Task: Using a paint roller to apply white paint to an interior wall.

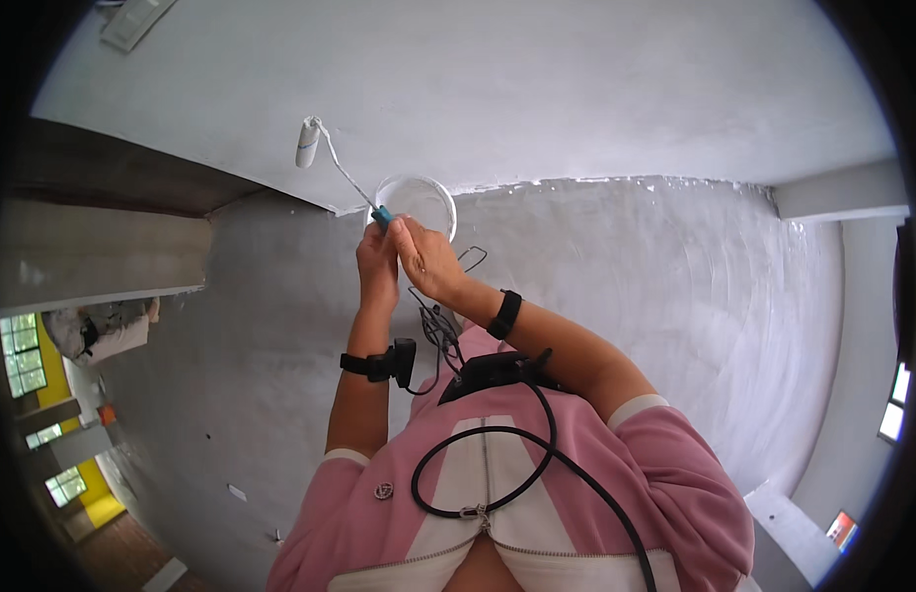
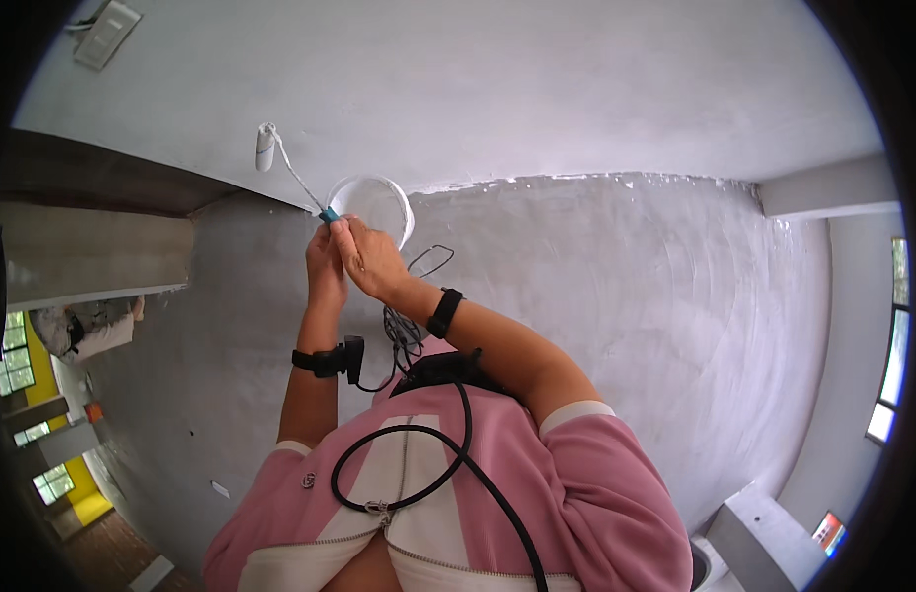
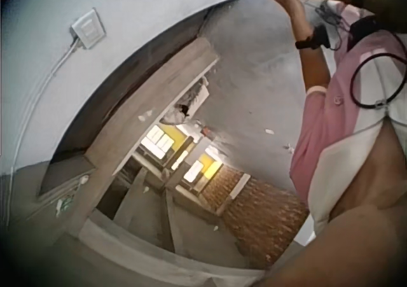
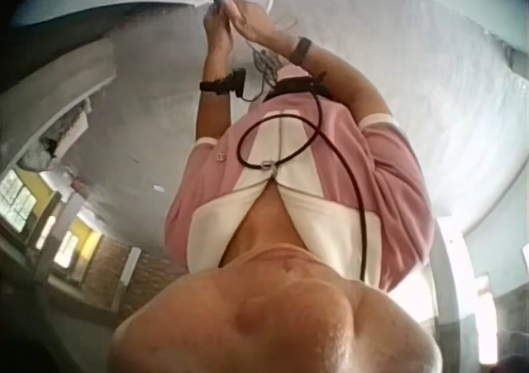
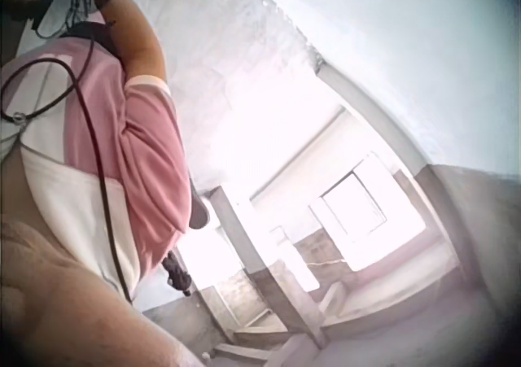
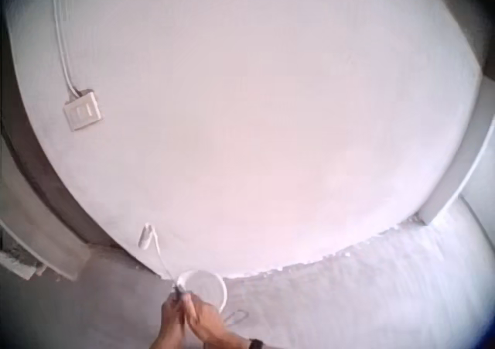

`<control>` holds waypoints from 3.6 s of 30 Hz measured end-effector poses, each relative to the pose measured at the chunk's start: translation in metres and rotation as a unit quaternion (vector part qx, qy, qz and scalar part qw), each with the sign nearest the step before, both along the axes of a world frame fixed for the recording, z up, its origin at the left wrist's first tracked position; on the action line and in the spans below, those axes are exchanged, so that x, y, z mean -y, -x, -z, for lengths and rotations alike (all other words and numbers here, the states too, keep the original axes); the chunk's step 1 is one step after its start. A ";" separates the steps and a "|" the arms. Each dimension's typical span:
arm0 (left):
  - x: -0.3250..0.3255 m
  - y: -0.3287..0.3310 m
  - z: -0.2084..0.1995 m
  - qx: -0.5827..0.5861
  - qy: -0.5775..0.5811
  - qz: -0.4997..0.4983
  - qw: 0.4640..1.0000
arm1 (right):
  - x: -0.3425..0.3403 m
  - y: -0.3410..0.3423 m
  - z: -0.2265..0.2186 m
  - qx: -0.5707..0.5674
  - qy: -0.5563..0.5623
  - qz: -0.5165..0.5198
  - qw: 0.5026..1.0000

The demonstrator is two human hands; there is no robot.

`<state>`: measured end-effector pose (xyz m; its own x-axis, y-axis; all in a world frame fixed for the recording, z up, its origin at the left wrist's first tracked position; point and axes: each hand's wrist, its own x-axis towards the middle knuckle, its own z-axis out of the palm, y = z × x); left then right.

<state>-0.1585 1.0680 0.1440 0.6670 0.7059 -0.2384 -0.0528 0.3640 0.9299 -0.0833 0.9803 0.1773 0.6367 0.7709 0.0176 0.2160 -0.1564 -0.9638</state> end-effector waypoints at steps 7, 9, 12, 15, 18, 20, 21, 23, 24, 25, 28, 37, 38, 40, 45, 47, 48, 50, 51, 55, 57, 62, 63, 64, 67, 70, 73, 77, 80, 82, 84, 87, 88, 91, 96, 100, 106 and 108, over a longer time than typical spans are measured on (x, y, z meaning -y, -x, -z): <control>0.024 -0.007 0.019 -0.075 -0.034 -0.052 0.995 | 0.133 -0.028 0.074 0.007 0.246 -0.120 0.962; 0.028 -0.005 0.022 -0.090 -0.046 -0.061 0.993 | 0.190 -0.009 0.117 0.009 0.299 -0.195 0.934; 0.039 -0.007 0.022 -0.108 -0.058 -0.090 0.988 | 0.233 0.044 0.165 -0.040 0.239 -0.203 0.949; 0.054 -0.019 0.025 -0.112 -0.075 -0.119 0.984 | 0.244 0.103 0.216 -0.001 0.314 -0.241 0.918; 0.047 0.000 0.040 -0.139 -0.103 -0.156 0.972 | 0.235 0.148 0.226 -0.035 0.233 -0.276 0.932; 0.043 0.004 0.045 -0.143 -0.108 -0.165 0.970 | 0.226 0.164 0.222 -0.034 0.239 -0.296 0.924; 0.041 0.004 0.048 -0.145 -0.106 -0.171 0.969 | 0.222 0.170 0.222 -0.027 0.249 -0.335 0.908; 0.043 -0.001 0.053 -0.150 -0.117 -0.171 0.967 | 0.219 0.182 0.228 -0.023 0.259 -0.373 0.891; 0.044 -0.003 0.056 -0.150 -0.118 -0.165 0.968 | 0.217 0.186 0.232 -0.027 0.261 -0.359 0.896; 0.045 -0.002 0.058 -0.150 -0.119 -0.159 0.968 | 0.216 0.193 0.234 -0.032 0.263 -0.346 0.900; 0.042 0.004 0.065 -0.178 -0.131 -0.150 0.964 | 0.208 0.204 0.237 -0.035 0.284 -0.329 0.900; 0.037 0.019 0.066 -0.171 -0.122 -0.160 0.965 | 0.197 0.181 0.187 -0.288 0.128 -0.458 0.831; 0.040 0.020 0.063 -0.171 -0.118 -0.166 0.964 | 0.199 0.175 0.163 -0.447 0.069 -0.489 0.746; 0.045 0.012 0.059 -0.165 -0.152 -0.138 0.965 | 0.211 0.170 0.170 -0.438 0.052 -0.518 0.733; 0.037 0.020 0.088 -0.148 -0.203 -0.106 0.962 | 0.282 0.175 0.231 -0.459 0.168 -0.402 0.774; 0.032 0.035 0.096 -0.168 -0.229 -0.101 0.953 | 0.324 0.178 0.227 -0.249 0.360 -0.255 0.862; 0.033 0.037 0.095 -0.166 -0.236 -0.104 0.952 | 0.343 0.178 0.215 -0.129 0.415 -0.188 0.881; 0.025 0.038 0.100 -0.169 -0.243 -0.114 0.948 | 0.355 0.172 0.197 -0.003 0.458 -0.128 0.880; 0.020 0.041 0.106 -0.167 -0.249 -0.105 0.948 | 0.356 0.170 0.191 -0.036 0.501 -0.147 0.852; 0.008 0.049 0.135 -0.193 -0.228 -0.062 0.952 | 0.359 0.189 0.207 -0.089 0.514 -0.140 0.842; 0.003 0.047 0.145 -0.188 -0.228 -0.056 0.954 | 0.361 0.188 0.218 -0.144 0.503 -0.146 0.840; -0.011 0.059 0.165 -0.189 -0.240 -0.013 0.952 | 0.351 0.159 0.182 -0.420 0.372 -0.284 0.778; -0.011 0.059 0.172 -0.201 -0.236 0.011 0.951 | 0.357 0.158 0.166 -0.478 0.322 -0.318 0.752; -0.009 0.052 0.175 -0.137 -0.208 -0.023 0.968 | 0.345 0.145 0.139 -0.467 0.328 -0.340 0.748; -0.008 0.052 0.194 -0.158 -0.225 0.009 0.961 | 0.339 0.127 0.126 -0.478 0.332 -0.361 0.728; -0.005 0.049 0.230 -0.161 -0.262 0.026 0.951 | 0.328 0.116 0.183 -0.478 0.361 -0.396 0.696; 0.000 0.038 0.273 -0.140 -0.261 0.015 0.955 | 0.280 0.088 0.237 -0.407 0.417 -0.471 0.663; 0.009 0.020 0.332 -0.130 -0.234 0.007 0.963 | 0.217 0.024 0.316 -0.220 0.410 -0.358 0.810; 0.010 0.005 0.383 -0.116 -0.253 0.002 0.960 | 0.132 -0.038 0.360 -0.154 0.274 -0.102 0.944; 0.019 -0.006 0.406 -0.112 -0.220 0.014 0.969 | 0.100 -0.064 0.387 -0.218 0.208 -0.113 0.947; 0.026 -0.018 0.426 -0.136 -0.255 0.047 0.956 | 0.084 -0.075 0.414 -0.291 0.179 -0.151 0.928; 0.033 -0.036 0.451 -0.139 -0.274 0.057 0.950 | 0.062 -0.077 0.442 -0.364 0.142 -0.223 0.893; 0.034 -0.040 0.459 -0.146 -0.256 0.061 0.954 | 0.056 -0.073 0.450 -0.387 0.125 -0.193 0.893; 0.037 -0.047 0.482 -0.148 -0.266 0.073 0.950 | 0.053 -0.068 0.490 -0.365 0.085 -0.178 0.910; 0.025 -0.057 0.522 -0.091 -0.199 0.119 0.968 | 0.068 -0.079 0.533 -0.338 0.006 -0.136 0.931; 0.020 -0.069 0.531 -0.107 -0.227 0.134 0.959 | 0.083 -0.099 0.526 -0.354 0.038 -0.069 0.932; -0.003 -0.087 0.538 -0.098 -0.055 0.023 0.993 | 0.129 -0.141 0.515 -0.191 0.115 0.011 0.975; -0.009 -0.092 0.538 -0.126 -0.007 -0.019 0.992 | 0.131 -0.144 0.516 -0.071 0.148 0.023 0.986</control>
<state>-0.0669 1.0767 -0.3935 0.5610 0.7335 -0.3838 0.1678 0.3533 0.9203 0.0612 0.8494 -0.3391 0.6517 0.6987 -0.2953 0.0677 -0.4413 -0.8948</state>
